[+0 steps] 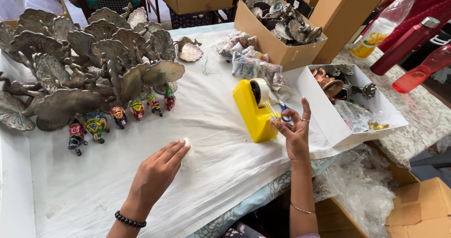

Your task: Wrapping small metal and painted figurines in bubble wrap and securing them with tape.

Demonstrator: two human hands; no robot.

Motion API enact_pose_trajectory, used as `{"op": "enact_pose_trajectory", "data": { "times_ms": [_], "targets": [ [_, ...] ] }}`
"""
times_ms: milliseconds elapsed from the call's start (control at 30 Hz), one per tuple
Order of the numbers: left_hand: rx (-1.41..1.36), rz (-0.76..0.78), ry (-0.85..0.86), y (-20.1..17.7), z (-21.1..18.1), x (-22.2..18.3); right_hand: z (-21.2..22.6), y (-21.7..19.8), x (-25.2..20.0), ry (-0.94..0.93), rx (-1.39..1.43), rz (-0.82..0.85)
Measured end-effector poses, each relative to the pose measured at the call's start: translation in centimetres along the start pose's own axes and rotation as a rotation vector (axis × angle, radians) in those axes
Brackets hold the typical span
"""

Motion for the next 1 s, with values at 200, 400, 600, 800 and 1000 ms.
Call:
{"op": "enact_pose_trajectory", "data": {
  "times_ms": [200,400,600,800,1000],
  "targets": [
    [0.005,-0.009,0.001,-0.4,-0.4,0.3,-0.4,-0.1,-0.5,0.027,-0.044,0.006],
    [0.016,0.016,-0.008,0.1,-0.2,0.1,-1.3,-0.9,-0.4,0.109,-0.066,-0.054],
    [0.025,0.019,0.008,0.3,-0.3,-0.1,-1.8,-1.2,-0.2,0.173,-0.096,-0.131],
    [0.007,-0.026,0.016,-0.6,-0.8,0.3,3.8,1.7,0.4,0.081,-1.394,-0.242],
    [-0.209,-0.158,-0.113,-0.4,0.1,-0.1,2.9,2.7,-4.1,0.145,-0.429,-0.092]
  ]
}}
Point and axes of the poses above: each hand's wrist, its own x-axis towards the middle knuckle, its own y-axis out of the palm, z = x × y, the point moved 7 cm from there along x, towards the middle knuckle, and after that the axes turned 7 degrees about x, right-handed, at the moved point
